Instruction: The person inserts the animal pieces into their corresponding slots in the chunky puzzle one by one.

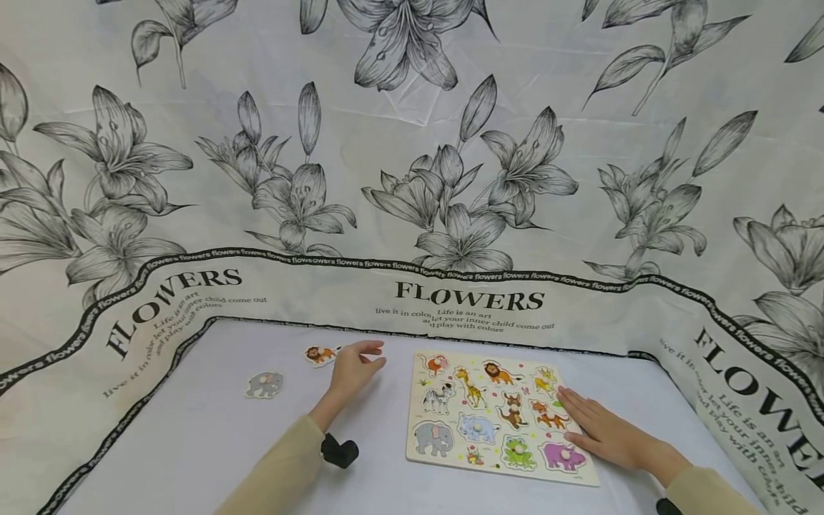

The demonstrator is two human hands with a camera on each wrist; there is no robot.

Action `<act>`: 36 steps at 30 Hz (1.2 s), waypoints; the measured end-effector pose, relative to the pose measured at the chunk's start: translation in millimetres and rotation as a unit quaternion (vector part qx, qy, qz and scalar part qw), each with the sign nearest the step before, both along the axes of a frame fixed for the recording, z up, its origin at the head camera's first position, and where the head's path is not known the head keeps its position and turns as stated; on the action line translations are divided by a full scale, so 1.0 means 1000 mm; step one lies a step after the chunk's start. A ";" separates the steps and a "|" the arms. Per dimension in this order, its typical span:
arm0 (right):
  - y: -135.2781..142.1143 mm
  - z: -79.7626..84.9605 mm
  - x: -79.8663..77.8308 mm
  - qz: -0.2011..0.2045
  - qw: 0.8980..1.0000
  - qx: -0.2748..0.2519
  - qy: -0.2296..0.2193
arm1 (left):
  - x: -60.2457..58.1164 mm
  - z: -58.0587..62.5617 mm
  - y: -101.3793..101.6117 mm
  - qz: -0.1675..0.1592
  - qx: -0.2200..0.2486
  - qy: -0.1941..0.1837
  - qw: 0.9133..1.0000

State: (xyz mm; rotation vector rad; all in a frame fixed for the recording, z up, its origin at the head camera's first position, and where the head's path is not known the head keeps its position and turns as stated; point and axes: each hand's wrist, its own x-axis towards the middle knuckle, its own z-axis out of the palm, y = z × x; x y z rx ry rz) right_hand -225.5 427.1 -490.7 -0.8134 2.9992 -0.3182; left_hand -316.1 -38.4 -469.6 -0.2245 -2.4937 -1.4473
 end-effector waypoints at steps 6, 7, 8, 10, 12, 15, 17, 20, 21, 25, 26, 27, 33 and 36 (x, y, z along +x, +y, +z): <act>0.001 -0.001 -0.001 -0.001 1.000 0.001 0.008 | -0.006 -0.007 -0.016 0.018 0.007 0.003 1.000; 0.000 -0.001 0.000 -0.002 1.000 0.001 0.007 | -0.007 -0.007 -0.018 0.021 0.009 0.006 1.000; 0.000 0.000 0.000 -0.003 1.000 0.001 0.006 | -0.008 -0.008 -0.021 0.026 0.009 0.011 1.000; 0.000 0.001 0.000 -0.003 1.000 0.003 0.004 | -0.011 -0.009 -0.026 0.036 0.009 0.022 0.999; 0.000 0.001 0.000 -0.003 1.000 0.003 0.008 | -0.014 -0.010 -0.032 0.045 0.014 0.023 0.999; 0.000 0.002 0.001 0.007 1.000 0.006 0.029 | -0.018 -0.012 -0.038 0.059 0.020 0.021 0.998; -0.001 0.001 0.001 0.015 0.999 0.007 0.044 | -0.020 -0.013 -0.043 0.070 0.020 0.013 0.997; -0.001 0.002 0.001 0.018 0.998 0.006 0.053 | -0.025 -0.015 -0.051 0.088 0.015 0.001 0.996; -0.001 0.002 0.002 0.018 0.998 0.007 0.052 | -0.027 -0.017 -0.053 0.093 0.013 -0.002 0.996; -0.001 0.002 0.002 0.012 0.999 0.005 0.047 | -0.031 -0.023 -0.063 0.112 0.017 -0.019 0.993; 0.000 0.002 0.002 0.012 0.999 0.005 0.046 | -0.032 -0.025 -0.066 0.116 0.018 -0.020 0.993; 0.000 0.002 0.002 0.011 0.999 0.003 0.045 | -0.032 -0.027 -0.068 0.119 0.019 -0.019 0.992; 0.001 0.000 0.001 0.006 0.999 0.002 0.038 | -0.032 -0.032 -0.077 0.132 0.020 -0.016 0.991; 0.001 -0.002 0.000 0.005 0.999 0.004 0.037 | -0.031 -0.030 -0.079 0.137 0.016 -0.023 0.990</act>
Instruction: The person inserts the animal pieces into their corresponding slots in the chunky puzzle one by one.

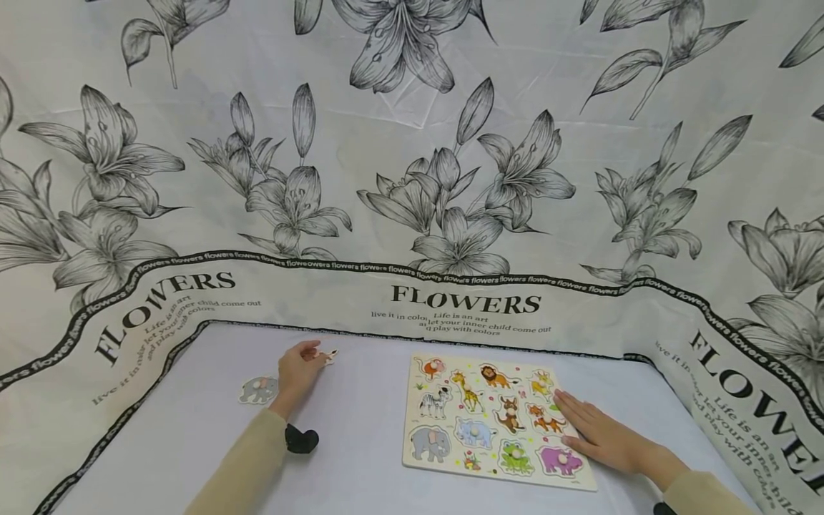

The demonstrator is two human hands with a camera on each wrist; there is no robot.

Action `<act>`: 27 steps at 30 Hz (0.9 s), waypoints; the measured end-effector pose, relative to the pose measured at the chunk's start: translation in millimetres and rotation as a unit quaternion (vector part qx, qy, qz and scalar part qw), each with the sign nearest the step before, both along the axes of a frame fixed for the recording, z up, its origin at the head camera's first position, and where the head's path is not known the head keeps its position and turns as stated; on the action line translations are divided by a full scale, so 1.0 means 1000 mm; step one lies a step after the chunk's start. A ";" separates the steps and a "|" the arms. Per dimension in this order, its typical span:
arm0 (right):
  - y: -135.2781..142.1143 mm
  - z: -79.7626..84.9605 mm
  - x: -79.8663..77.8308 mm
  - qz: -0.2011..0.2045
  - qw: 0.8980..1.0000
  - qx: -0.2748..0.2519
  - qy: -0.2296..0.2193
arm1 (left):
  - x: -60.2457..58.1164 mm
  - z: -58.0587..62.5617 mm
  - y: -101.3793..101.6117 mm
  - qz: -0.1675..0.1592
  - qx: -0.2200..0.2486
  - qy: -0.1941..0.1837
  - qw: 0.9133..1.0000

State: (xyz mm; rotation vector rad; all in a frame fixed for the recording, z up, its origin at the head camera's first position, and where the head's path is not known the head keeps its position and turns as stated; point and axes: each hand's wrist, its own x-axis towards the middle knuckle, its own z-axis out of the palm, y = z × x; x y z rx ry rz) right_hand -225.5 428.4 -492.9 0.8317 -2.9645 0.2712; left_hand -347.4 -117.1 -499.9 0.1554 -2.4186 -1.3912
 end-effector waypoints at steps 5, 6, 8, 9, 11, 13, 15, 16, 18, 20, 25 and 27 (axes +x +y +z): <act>0.000 -0.002 -0.001 -0.001 1.000 -0.002 -0.011 | 0.002 0.002 -0.001 0.002 0.002 -0.013 1.000; 0.000 -0.002 -0.001 -0.001 1.000 -0.004 -0.014 | 0.003 0.002 -0.001 0.004 0.001 -0.015 1.000; 0.000 -0.002 -0.001 -0.001 1.000 -0.004 -0.020 | 0.002 0.002 -0.002 0.008 -0.003 -0.016 1.000; 0.000 -0.002 -0.001 -0.001 1.000 -0.005 -0.022 | 0.002 0.002 -0.002 0.010 -0.004 -0.016 1.000; 0.000 -0.002 -0.001 -0.001 1.000 -0.004 -0.021 | 0.001 0.001 -0.003 0.014 -0.011 -0.019 1.000; 0.000 -0.001 -0.001 -0.002 1.000 -0.005 -0.017 | 0.000 0.001 -0.003 0.013 -0.019 -0.021 1.000; 0.000 -0.001 -0.001 -0.004 1.000 -0.005 -0.013 | -0.001 0.001 -0.003 0.009 -0.024 -0.027 0.999; 0.000 0.000 0.000 -0.005 1.000 -0.006 -0.012 | -0.001 0.002 -0.003 0.007 -0.029 -0.031 0.999; 0.000 0.000 0.000 -0.006 1.000 -0.008 -0.010 | -0.002 0.002 -0.003 0.003 -0.032 -0.035 0.999; 0.000 0.001 0.000 -0.007 1.000 -0.008 -0.013 | -0.002 0.003 -0.004 0.000 -0.035 -0.037 0.999; 0.000 0.002 0.000 -0.007 0.999 -0.006 -0.030 | -0.004 0.002 -0.006 -0.004 -0.044 -0.041 0.998; 0.000 0.002 0.000 -0.007 0.999 -0.006 -0.035 | -0.005 0.001 -0.007 -0.005 -0.045 -0.042 0.998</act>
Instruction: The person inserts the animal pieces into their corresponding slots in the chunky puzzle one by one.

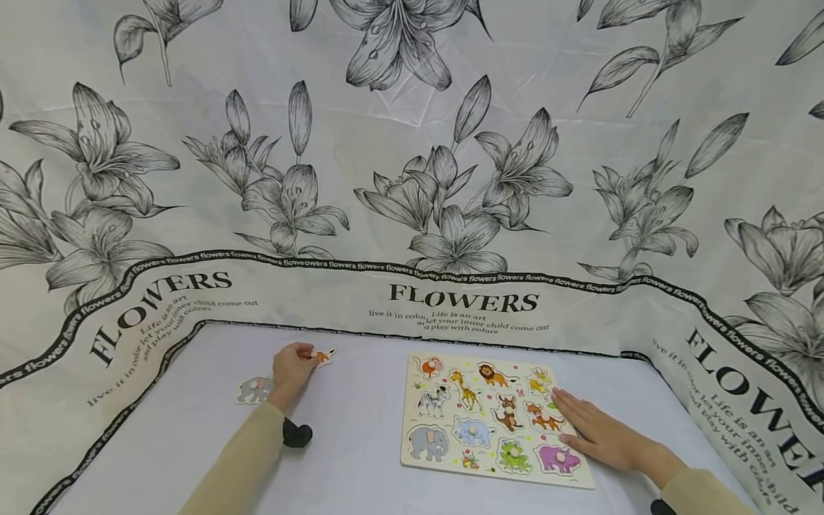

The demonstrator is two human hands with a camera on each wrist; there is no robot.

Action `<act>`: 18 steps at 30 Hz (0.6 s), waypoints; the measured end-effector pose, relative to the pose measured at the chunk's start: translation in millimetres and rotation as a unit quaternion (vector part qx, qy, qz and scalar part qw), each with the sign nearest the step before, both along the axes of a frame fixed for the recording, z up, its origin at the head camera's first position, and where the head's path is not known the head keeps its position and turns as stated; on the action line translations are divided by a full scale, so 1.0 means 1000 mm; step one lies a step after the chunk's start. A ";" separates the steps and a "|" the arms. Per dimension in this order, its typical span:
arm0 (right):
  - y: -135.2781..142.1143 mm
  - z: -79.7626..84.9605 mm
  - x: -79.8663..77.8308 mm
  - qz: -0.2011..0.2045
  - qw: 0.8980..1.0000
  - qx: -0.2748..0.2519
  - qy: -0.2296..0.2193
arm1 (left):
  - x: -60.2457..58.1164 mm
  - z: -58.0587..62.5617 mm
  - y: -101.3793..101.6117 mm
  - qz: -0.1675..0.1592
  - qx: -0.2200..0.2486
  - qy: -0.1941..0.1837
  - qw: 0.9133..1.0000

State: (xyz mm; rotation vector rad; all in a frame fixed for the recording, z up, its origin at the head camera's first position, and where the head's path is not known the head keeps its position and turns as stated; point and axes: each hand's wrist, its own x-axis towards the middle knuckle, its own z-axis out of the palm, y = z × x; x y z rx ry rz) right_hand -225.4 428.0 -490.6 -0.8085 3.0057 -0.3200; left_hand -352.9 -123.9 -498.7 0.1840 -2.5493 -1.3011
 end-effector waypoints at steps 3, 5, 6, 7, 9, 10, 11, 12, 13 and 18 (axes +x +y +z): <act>0.000 0.000 -0.001 0.000 1.000 0.000 -0.001 | -0.001 -0.001 -0.001 0.002 0.000 -0.001 1.000; 0.000 0.000 0.000 0.001 1.000 -0.002 0.001 | -0.001 0.000 0.000 0.005 0.000 -0.003 1.000; 0.000 0.000 0.000 0.001 1.000 -0.001 0.002 | 0.000 0.001 0.000 0.007 -0.001 -0.003 1.000; 0.000 0.000 0.000 0.002 1.000 -0.001 0.003 | 0.001 0.002 0.000 0.009 -0.001 -0.005 1.000; -0.001 0.000 0.000 0.002 1.000 -0.002 0.003 | 0.002 0.003 0.000 0.012 -0.002 -0.008 1.000; -0.001 0.000 0.000 0.002 1.000 -0.002 0.002 | 0.002 0.004 0.000 0.014 -0.004 -0.008 1.000; -0.001 0.000 0.000 0.002 1.000 -0.002 0.000 | 0.002 0.004 0.000 0.016 -0.004 -0.008 1.000; -0.001 0.000 0.000 0.001 1.000 -0.001 -0.001 | 0.002 0.004 0.000 0.017 -0.005 -0.009 1.000; -0.001 0.000 0.000 0.000 1.000 -0.002 -0.003 | 0.002 0.004 0.000 0.018 -0.004 -0.009 1.000; -0.001 0.000 0.000 -0.007 1.000 0.000 -0.009 | 0.002 0.004 0.000 0.025 -0.002 -0.010 1.000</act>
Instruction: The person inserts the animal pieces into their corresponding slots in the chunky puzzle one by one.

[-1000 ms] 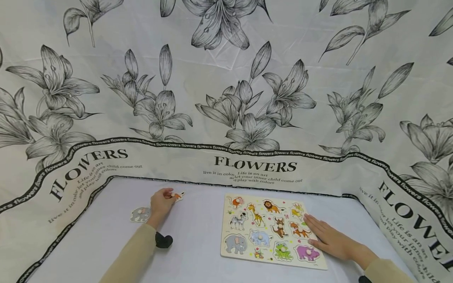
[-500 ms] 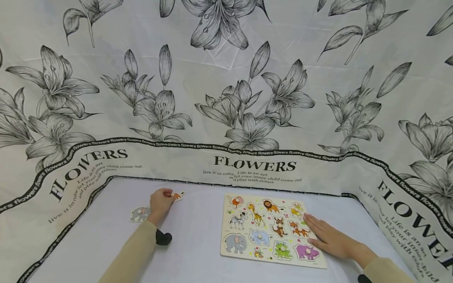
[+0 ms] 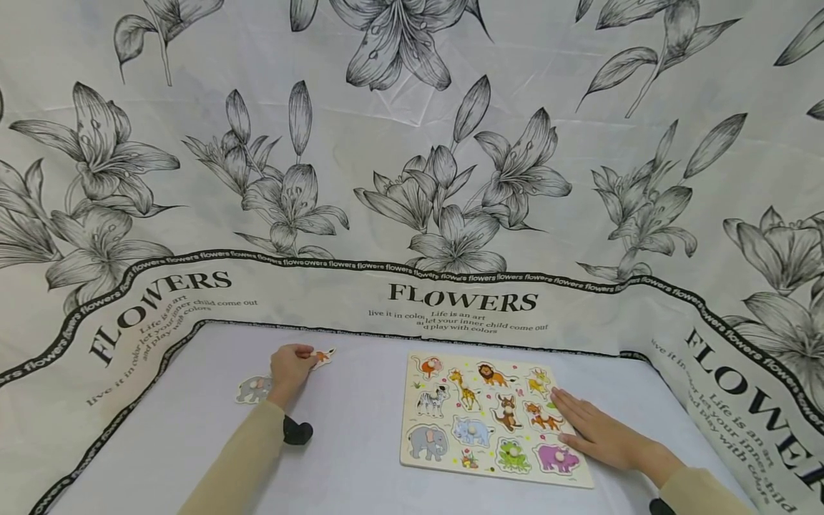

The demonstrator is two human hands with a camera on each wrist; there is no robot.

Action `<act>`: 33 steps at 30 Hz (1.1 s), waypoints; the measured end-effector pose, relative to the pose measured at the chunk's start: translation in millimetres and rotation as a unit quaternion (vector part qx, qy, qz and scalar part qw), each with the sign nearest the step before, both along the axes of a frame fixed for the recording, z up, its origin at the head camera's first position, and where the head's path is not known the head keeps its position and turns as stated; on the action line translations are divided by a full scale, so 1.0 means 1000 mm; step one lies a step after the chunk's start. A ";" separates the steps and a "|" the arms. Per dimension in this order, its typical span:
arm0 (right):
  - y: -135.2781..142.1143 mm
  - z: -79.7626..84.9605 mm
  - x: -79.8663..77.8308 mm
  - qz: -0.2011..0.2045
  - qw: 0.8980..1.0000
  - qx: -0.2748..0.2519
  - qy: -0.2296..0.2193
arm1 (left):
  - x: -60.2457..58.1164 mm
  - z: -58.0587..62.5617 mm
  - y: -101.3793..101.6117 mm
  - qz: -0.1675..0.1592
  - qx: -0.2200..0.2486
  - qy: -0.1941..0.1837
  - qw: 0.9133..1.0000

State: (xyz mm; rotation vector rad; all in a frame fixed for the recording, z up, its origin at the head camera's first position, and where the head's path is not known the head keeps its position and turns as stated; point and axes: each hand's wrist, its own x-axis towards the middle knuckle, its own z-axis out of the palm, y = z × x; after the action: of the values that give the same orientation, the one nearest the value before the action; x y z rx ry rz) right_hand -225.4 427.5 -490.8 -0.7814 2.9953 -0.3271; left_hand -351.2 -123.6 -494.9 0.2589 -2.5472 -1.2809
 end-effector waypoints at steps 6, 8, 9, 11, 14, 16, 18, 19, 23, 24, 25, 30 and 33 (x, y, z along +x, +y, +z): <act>0.000 0.000 0.000 0.006 1.000 0.002 0.017 | 0.000 -0.002 0.001 0.009 0.005 0.004 1.000; 0.000 0.000 0.000 0.010 1.000 0.003 0.025 | 0.001 -0.003 0.002 0.011 0.007 0.007 1.000; 0.000 0.000 0.000 0.011 1.000 0.005 0.027 | 0.000 -0.003 0.002 0.012 0.008 0.009 1.000; 0.000 0.000 0.000 0.013 0.999 0.009 0.029 | 0.000 -0.004 0.002 0.014 0.007 0.009 1.000; 0.000 0.001 0.000 0.013 1.000 0.008 0.024 | 0.001 -0.005 0.001 0.015 0.006 0.007 1.000; -0.001 0.002 0.000 0.017 1.000 0.008 0.022 | 0.001 -0.005 0.001 0.013 0.005 0.004 1.000; -0.002 0.003 0.001 0.019 1.000 0.005 0.017 | 0.002 -0.005 0.001 0.008 0.004 0.004 1.000; -0.002 0.004 0.001 0.020 1.000 0.006 0.015 | 0.002 -0.005 0.001 0.006 0.004 0.005 1.000; -0.002 0.005 0.002 0.015 1.000 0.004 0.004 | 0.003 -0.005 0.001 -0.002 -0.001 0.008 1.000; -0.002 0.005 0.002 0.015 1.000 0.004 0.003 | 0.003 -0.005 0.001 -0.003 -0.003 0.008 1.000; -0.002 0.005 0.002 0.014 1.000 0.004 0.002 | 0.004 -0.005 0.001 -0.004 -0.004 0.007 1.000; -0.003 0.006 0.003 0.023 1.000 0.004 0.014 | 0.005 -0.005 0.003 -0.008 -0.008 0.002 1.000; -0.003 0.006 0.003 0.028 0.999 0.006 0.024 | 0.006 -0.005 0.007 -0.012 -0.006 0.007 1.000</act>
State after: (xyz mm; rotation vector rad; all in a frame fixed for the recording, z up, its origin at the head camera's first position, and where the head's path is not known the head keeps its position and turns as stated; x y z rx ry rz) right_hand -222.2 424.8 -484.8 -0.8823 3.0096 -0.2922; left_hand -345.3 -116.6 -500.1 0.2178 -2.5535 -1.2709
